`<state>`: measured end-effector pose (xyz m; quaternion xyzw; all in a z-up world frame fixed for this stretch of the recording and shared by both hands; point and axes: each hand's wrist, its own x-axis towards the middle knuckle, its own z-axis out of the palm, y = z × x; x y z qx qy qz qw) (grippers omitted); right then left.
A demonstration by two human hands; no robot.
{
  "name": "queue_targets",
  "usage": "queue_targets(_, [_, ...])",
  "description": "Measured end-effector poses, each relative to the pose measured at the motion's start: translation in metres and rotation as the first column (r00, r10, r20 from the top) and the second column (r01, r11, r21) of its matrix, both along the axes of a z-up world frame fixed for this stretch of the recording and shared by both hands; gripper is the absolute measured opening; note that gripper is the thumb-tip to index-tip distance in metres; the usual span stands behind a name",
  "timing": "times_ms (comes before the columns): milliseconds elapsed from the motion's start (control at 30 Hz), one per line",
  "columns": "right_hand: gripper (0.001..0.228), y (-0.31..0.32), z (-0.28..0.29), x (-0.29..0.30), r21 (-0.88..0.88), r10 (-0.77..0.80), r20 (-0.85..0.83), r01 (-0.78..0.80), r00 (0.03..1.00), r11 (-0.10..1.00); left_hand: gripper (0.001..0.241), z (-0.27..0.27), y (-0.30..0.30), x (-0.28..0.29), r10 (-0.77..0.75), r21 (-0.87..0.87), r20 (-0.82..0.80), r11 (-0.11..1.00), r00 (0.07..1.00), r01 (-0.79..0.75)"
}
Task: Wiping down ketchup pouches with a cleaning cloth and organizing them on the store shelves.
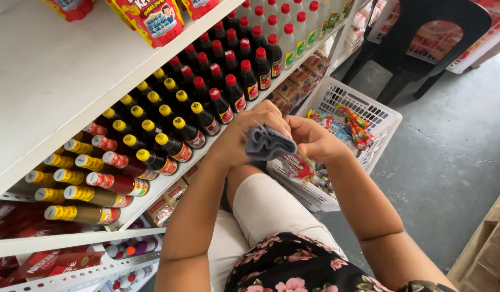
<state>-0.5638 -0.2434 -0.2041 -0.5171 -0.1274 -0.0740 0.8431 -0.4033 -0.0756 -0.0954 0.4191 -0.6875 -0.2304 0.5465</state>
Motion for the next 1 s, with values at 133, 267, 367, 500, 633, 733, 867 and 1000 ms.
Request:
queue_targets(133, [0.066, 0.01, 0.024, 0.007, -0.087, -0.055, -0.017, 0.053, 0.998, 0.995, 0.024, -0.011, 0.0, 0.01, 0.002, -0.042, -0.033, 0.999, 0.999, -0.003])
queue_targets(267, [0.05, 0.014, 0.038, 0.009, -0.031, -0.124, -0.165, 0.121, 0.979, 0.992, 0.023, -0.021, 0.008, 0.019, 0.18, 0.052, -0.154, 0.983, 0.971, -0.174])
queue_targets(367, [0.034, 0.003, 0.022, 0.011, -0.07, -0.217, -0.181, 0.207, 0.959, 0.976, 0.024, -0.026, 0.024, 0.034, 0.211, 0.049, -0.342, 0.977, 0.916, -0.207])
queue_targets(500, [0.022, 0.001, 0.014, 0.017, -0.069, -0.316, -0.168, 0.309, 0.934, 0.949, 0.026, -0.014, 0.048, 0.032, 0.138, 0.086, -0.378, 0.99, 0.916, -0.114])
queue_targets(633, [0.024, 0.018, 0.027, 0.034, 0.004, -0.338, -0.224, 0.348, 0.914, 0.938, 0.025, -0.002, 0.043, 0.012, 0.397, 0.042, 0.09, 0.915, 0.913, -0.402])
queue_targets(733, [0.019, 0.024, 0.024, 0.04, -0.203, -0.486, -0.218, 0.448, 0.846, 0.871, 0.029, -0.005, 0.035, 0.008, 0.504, 0.126, 0.023, 0.855, 0.863, -0.503])
queue_targets(867, [0.018, 0.03, 0.024, 0.043, -0.241, -0.537, -0.215, 0.488, 0.816, 0.839, 0.027, -0.01, 0.028, 0.012, 0.592, 0.109, 0.076, 0.795, 0.802, -0.597])
queue_targets(1000, [0.017, 0.024, 0.007, 0.049, -0.229, -0.55, -0.169, 0.51, 0.818, 0.829, 0.024, -0.018, 0.021, 0.016, 0.587, 0.019, 0.033, 0.809, 0.809, -0.588])
